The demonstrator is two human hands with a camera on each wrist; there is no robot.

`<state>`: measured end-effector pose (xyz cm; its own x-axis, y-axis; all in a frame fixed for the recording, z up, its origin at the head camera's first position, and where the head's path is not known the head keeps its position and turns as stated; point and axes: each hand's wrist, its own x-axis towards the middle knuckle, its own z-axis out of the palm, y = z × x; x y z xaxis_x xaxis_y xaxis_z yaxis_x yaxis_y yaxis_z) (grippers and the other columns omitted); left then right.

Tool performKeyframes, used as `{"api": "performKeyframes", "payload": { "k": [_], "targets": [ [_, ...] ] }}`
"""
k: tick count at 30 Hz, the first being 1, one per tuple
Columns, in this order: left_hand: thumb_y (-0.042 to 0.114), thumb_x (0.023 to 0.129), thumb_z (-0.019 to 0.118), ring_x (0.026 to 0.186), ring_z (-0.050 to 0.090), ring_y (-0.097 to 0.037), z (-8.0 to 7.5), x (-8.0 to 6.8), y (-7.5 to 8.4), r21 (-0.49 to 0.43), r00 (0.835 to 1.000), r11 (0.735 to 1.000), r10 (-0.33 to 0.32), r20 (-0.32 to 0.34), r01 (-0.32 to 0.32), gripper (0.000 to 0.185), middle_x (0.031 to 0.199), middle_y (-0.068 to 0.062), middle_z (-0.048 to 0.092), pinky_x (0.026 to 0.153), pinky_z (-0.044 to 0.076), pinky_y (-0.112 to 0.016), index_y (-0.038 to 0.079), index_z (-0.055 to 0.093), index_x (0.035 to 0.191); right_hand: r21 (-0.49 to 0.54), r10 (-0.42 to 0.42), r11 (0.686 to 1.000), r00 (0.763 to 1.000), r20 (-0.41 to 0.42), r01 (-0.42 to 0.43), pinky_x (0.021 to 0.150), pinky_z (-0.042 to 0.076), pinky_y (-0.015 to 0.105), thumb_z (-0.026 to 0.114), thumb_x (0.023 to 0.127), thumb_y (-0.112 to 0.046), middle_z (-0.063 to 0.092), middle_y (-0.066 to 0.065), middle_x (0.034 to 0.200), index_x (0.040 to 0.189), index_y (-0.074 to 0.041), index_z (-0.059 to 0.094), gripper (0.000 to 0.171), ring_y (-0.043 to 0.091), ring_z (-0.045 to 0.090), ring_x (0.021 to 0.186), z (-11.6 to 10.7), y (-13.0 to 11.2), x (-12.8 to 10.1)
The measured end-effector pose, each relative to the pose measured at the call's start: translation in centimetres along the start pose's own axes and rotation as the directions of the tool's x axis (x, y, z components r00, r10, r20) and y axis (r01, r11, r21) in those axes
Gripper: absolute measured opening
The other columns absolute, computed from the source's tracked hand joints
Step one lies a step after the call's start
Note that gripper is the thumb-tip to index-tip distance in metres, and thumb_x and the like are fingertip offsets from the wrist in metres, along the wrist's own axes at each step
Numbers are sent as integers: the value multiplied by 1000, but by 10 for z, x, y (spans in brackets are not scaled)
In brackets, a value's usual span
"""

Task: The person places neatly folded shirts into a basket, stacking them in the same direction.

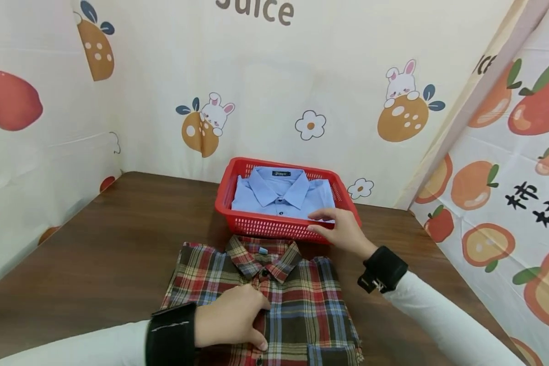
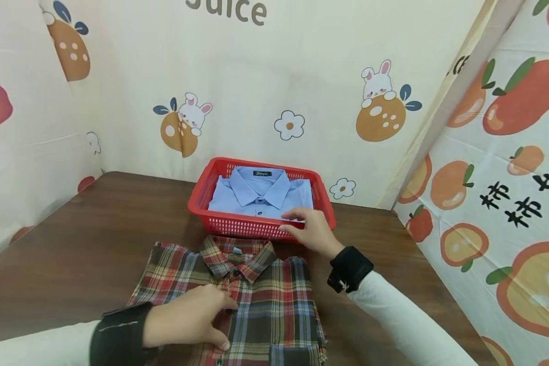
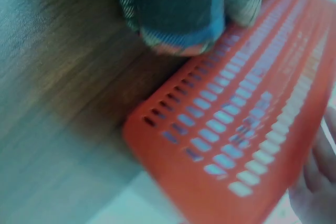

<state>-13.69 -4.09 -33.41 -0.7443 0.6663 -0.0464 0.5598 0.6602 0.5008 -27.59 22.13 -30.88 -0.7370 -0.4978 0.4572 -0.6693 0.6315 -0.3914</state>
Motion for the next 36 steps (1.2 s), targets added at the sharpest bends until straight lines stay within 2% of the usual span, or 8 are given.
{"api": "performKeyframes", "payload": {
  "k": [3,6,10,12,18,24,31,36],
  "targets": [
    [37,75,80,79,66,-11,-21,-1,-10,-88,998,995,-54,-35,50,41,97,-4,74,65,51,-23,10,74,105,-8,-135,991,988,-69,134,81,57,37,78,80,-16,74,6,95,100,-6,72,23,18,69,91,5,-10,-11],
    [38,79,76,78,66,-13,-48,4,-26,-49,977,990,-140,-161,134,36,100,-2,75,63,52,-28,12,74,104,19,-183,983,983,-1,183,80,57,35,76,82,-19,74,8,94,99,-5,71,22,19,69,89,8,-18,-19],
    [33,84,73,68,58,-8,-72,10,-67,18,936,970,-229,-269,242,27,91,-2,74,59,48,-28,9,74,97,15,-48,999,984,173,46,80,57,34,72,86,-23,73,12,96,101,-1,70,27,23,68,88,19,-20,-23],
    [32,86,71,67,58,-8,-78,16,-88,38,932,964,-244,-266,263,28,85,-3,73,61,49,-28,6,73,95,-17,44,999,974,223,-41,78,56,32,71,87,-24,72,13,96,102,0,69,29,22,67,85,21,-14,-21],
    [41,85,69,64,54,-11,-78,32,-134,-68,953,956,-291,-86,286,36,72,-1,65,59,45,-26,4,71,85,-12,193,979,903,384,-204,62,48,22,68,89,-28,71,9,86,97,0,70,29,9,59,68,28,8,-15],
    [44,88,65,66,47,-10,-75,35,-153,-189,963,947,-241,122,261,36,66,6,52,62,37,-26,11,66,74,23,270,944,811,520,-329,56,36,21,63,92,-35,53,-6,63,77,-10,70,30,7,44,59,33,24,-18],
    [47,91,60,65,43,-10,-77,24,-170,-262,932,906,-276,234,333,41,64,6,45,62,34,-26,12,60,69,74,332,891,755,565,-447,59,34,24,65,91,-35,47,-6,61,70,-5,65,37,10,43,61,29,36,-26],
    [49,92,59,78,55,-11,-80,15,-183,-376,905,833,-306,296,405,43,80,4,62,71,49,-28,7,72,95,125,359,849,733,578,-514,59,35,24,68,89,-36,49,-6,60,75,-1,69,37,10,44,62,20,42,-29]
  ]
}}
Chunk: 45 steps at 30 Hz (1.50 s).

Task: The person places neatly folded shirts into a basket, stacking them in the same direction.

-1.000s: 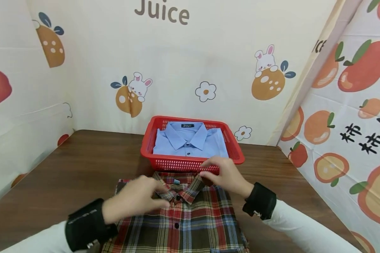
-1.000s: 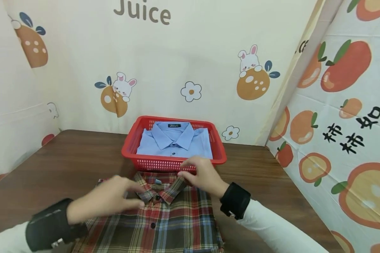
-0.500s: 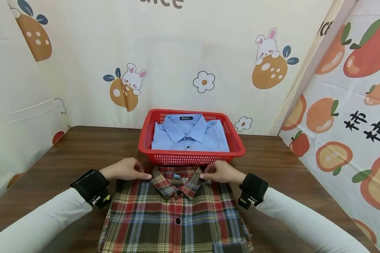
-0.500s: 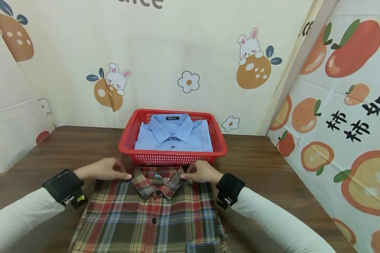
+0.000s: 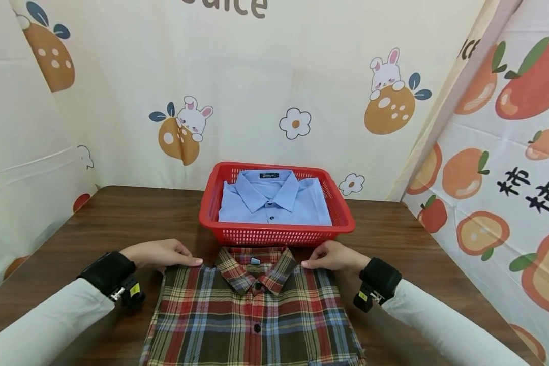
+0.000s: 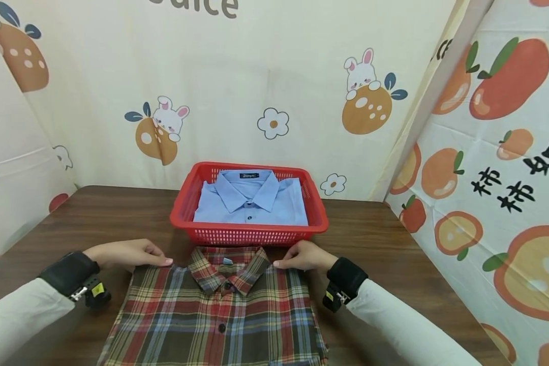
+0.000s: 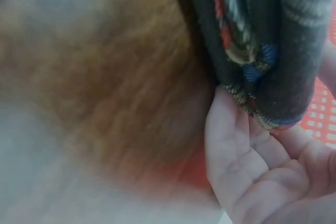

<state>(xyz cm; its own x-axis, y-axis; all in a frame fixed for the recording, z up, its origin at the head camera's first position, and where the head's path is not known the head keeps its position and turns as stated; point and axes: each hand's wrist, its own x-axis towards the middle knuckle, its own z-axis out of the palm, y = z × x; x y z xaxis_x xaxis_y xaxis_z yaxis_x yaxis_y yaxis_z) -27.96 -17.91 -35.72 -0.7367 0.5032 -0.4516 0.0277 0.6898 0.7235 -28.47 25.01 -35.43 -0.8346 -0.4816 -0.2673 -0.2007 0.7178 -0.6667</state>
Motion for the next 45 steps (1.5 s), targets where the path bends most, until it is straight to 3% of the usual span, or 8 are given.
{"api": "performKeyframes", "payload": {
  "k": [5,10,15,20,29,33,41,45],
  "targets": [
    [42,97,54,86,61,-13,-1,-9,-10,-201,998,980,25,59,-13,45,92,1,67,79,54,-30,1,67,110,101,108,989,994,16,-109,53,31,23,69,87,-40,44,-7,60,79,-4,69,37,9,37,57,-2,1,-9],
    [38,100,49,90,67,-11,5,-18,-21,-343,994,939,54,99,-17,44,97,2,71,81,56,-30,0,66,114,181,227,956,973,39,-231,62,45,25,69,85,-48,58,-7,69,78,-9,67,39,10,52,69,4,-1,-18],
    [35,101,47,93,70,-12,12,-28,-26,-437,988,900,76,135,-10,42,102,-1,72,83,57,-31,-1,61,117,278,312,908,949,48,-313,64,47,24,65,87,-50,60,-6,70,80,-11,66,40,11,54,71,11,2,-24],
    [33,102,45,98,69,-14,20,-34,-30,-510,976,860,129,176,-22,42,107,-2,72,87,57,-34,-1,55,125,393,296,866,951,93,-308,68,50,24,62,90,-49,65,-7,76,93,-9,67,41,7,59,70,14,6,-30],
    [31,104,42,104,68,-17,32,-39,-35,-584,968,811,179,176,-44,44,113,-3,70,93,54,-40,-1,48,133,610,199,732,952,234,-303,82,52,26,48,99,-44,68,-6,89,104,-9,65,39,6,63,85,17,18,-42],
    [32,104,42,107,66,-16,37,-42,-32,-607,970,793,180,162,-45,46,116,-2,69,96,53,-40,-2,45,135,636,178,717,957,230,-286,87,53,30,45,100,-45,69,-4,94,116,-4,61,47,9,65,91,19,23,-46],
    [29,106,35,114,62,-15,46,-55,-34,-721,947,692,256,192,-41,56,125,-1,64,99,52,-37,-8,24,146,638,183,703,947,265,-314,88,55,32,47,98,-50,71,-4,97,116,-8,63,48,10,68,93,24,23,-56],
    [29,106,34,115,62,-15,50,-58,-36,-732,943,680,269,196,-42,52,126,-2,63,98,52,-37,-5,29,145,638,170,699,942,289,-322,85,56,31,45,99,-49,72,-4,98,114,-11,64,46,11,68,92,26,22,-63]
  ]
}}
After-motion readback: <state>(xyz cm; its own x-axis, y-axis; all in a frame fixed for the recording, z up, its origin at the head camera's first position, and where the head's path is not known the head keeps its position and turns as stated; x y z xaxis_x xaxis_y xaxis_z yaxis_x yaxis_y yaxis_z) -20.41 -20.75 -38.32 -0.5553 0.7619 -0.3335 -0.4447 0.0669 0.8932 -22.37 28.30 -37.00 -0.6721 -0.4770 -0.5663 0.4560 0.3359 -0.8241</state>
